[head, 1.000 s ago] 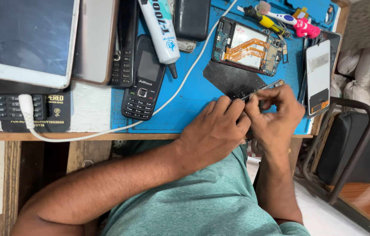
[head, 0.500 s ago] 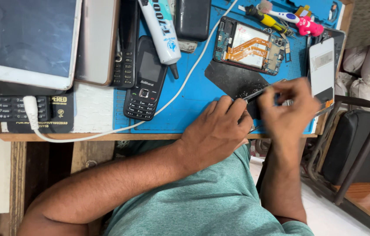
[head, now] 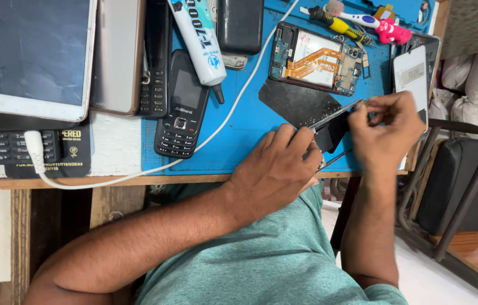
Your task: The person disassembles a smartphone by removing the back cover and using a screwdriver to loosen screws on the internal frame. They then detach the battery and screen assembly from the chassis, placing components on the workbench.
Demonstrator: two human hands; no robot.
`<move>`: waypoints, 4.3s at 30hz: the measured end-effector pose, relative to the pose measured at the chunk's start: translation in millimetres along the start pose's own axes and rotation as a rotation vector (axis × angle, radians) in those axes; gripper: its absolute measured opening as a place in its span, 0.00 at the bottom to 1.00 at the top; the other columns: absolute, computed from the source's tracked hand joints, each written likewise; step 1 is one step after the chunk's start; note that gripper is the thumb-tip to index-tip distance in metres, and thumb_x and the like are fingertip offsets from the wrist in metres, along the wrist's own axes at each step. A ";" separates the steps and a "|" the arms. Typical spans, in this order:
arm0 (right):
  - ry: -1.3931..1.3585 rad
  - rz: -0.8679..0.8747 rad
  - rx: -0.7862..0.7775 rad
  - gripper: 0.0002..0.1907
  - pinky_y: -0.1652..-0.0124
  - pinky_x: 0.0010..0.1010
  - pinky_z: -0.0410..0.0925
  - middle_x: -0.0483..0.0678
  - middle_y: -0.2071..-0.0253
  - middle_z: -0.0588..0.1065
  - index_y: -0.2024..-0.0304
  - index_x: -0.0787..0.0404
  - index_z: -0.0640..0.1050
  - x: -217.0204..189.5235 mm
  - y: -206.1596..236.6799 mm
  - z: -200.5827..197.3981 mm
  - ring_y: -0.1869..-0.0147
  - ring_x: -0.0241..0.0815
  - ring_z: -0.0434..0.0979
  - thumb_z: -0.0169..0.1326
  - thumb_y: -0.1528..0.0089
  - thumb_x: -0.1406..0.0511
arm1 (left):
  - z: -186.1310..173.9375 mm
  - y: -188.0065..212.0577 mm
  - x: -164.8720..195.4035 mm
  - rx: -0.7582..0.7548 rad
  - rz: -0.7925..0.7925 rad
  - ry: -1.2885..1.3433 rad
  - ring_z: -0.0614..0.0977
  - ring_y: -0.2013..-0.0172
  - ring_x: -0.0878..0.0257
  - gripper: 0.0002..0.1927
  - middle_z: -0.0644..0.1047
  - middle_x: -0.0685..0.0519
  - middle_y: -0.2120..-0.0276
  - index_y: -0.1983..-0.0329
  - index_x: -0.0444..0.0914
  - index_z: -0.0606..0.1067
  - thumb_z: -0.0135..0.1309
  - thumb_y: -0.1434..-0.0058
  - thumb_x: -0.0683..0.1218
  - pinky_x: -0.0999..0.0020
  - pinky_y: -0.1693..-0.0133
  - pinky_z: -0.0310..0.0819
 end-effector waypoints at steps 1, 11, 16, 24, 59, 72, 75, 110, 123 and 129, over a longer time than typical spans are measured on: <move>-0.069 0.029 0.008 0.10 0.62 0.19 0.67 0.48 0.63 0.78 0.58 0.69 0.74 9.2 -3.8 -3.9 0.64 0.31 0.72 0.64 0.34 0.76 | 1.2 0.0 0.2 -0.015 -0.001 -0.002 0.71 0.55 0.57 0.25 0.69 0.49 0.57 0.57 0.34 0.76 0.68 0.49 0.54 0.65 0.55 0.70; -0.337 0.064 0.178 0.09 0.58 0.19 0.73 0.49 0.60 0.78 0.54 0.67 0.74 39.6 -0.2 -33.4 0.61 0.32 0.79 0.63 0.27 0.78 | 0.7 -1.6 0.1 -0.028 0.000 -0.006 0.70 0.55 0.56 0.26 0.68 0.49 0.57 0.54 0.35 0.74 0.68 0.48 0.55 0.64 0.55 0.69; -0.301 0.067 0.105 0.09 0.55 0.20 0.74 0.50 0.59 0.79 0.52 0.68 0.75 46.4 -1.2 -13.2 0.58 0.32 0.80 0.64 0.29 0.76 | 2.0 -2.0 -0.4 -0.054 0.001 -0.013 0.70 0.55 0.56 0.27 0.68 0.49 0.56 0.53 0.35 0.74 0.68 0.48 0.55 0.64 0.55 0.69; -0.130 -0.021 0.088 0.09 0.56 0.21 0.74 0.50 0.62 0.79 0.57 0.70 0.76 30.6 -3.3 -8.3 0.60 0.33 0.79 0.66 0.30 0.73 | 2.9 -2.3 -0.3 -0.064 -0.003 -0.026 0.70 0.55 0.57 0.27 0.68 0.50 0.57 0.53 0.34 0.74 0.68 0.47 0.55 0.65 0.55 0.70; 0.079 -0.079 0.093 0.08 0.63 0.23 0.70 0.50 0.66 0.77 0.61 0.69 0.74 3.6 -9.1 0.1 0.66 0.33 0.75 0.62 0.34 0.73 | 2.6 -3.9 -0.5 -0.092 0.001 -0.031 0.70 0.56 0.57 0.32 0.69 0.49 0.56 0.50 0.30 0.75 0.67 0.50 0.57 0.64 0.56 0.70; 0.096 -0.134 0.076 0.10 0.65 0.24 0.68 0.50 0.68 0.77 0.63 0.68 0.74 -3.3 -5.2 1.7 0.69 0.34 0.74 0.64 0.34 0.71 | 6.2 -2.4 -0.3 -0.106 -0.003 -0.044 0.70 0.55 0.57 0.32 0.69 0.50 0.57 0.49 0.31 0.75 0.66 0.49 0.58 0.64 0.56 0.69; 0.126 -0.087 0.087 0.10 0.64 0.24 0.69 0.50 0.65 0.78 0.62 0.69 0.75 1.9 -5.6 0.1 0.66 0.34 0.75 0.64 0.34 0.71 | 4.7 -2.1 -0.3 -0.089 -0.004 -0.038 0.70 0.55 0.56 0.33 0.69 0.50 0.56 0.49 0.30 0.75 0.66 0.49 0.58 0.64 0.55 0.70; -0.072 -0.079 0.092 0.10 0.60 0.20 0.70 0.49 0.65 0.77 0.60 0.68 0.73 23.8 -7.2 -2.8 0.63 0.31 0.74 0.63 0.29 0.73 | 8.2 0.5 -1.9 -0.085 -0.001 -0.024 0.70 0.55 0.57 0.34 0.68 0.50 0.56 0.46 0.30 0.74 0.64 0.45 0.58 0.64 0.55 0.70; 0.177 -0.184 0.094 0.10 0.64 0.28 0.70 0.52 0.66 0.77 0.62 0.67 0.74 -7.1 -5.8 0.0 0.67 0.40 0.76 0.64 0.33 0.72 | 5.2 0.4 -1.9 -0.076 -0.010 -0.009 0.70 0.55 0.57 0.35 0.68 0.50 0.56 0.44 0.30 0.73 0.66 0.46 0.57 0.63 0.55 0.69; 0.113 -0.190 0.013 0.08 0.66 0.28 0.69 0.51 0.67 0.75 0.62 0.65 0.75 -38.4 14.8 15.6 0.69 0.40 0.76 0.64 0.36 0.72 | 7.6 -0.6 -4.4 -0.107 -0.054 0.042 0.71 0.57 0.54 0.29 0.67 0.47 0.57 0.54 0.34 0.70 0.68 0.49 0.56 0.61 0.56 0.70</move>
Point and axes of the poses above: each hand's wrist, its own y-axis away from the middle knuckle, its own z-axis out of the palm, x = y × z, the point moved 9 cm from there along -y, towards the middle knuckle
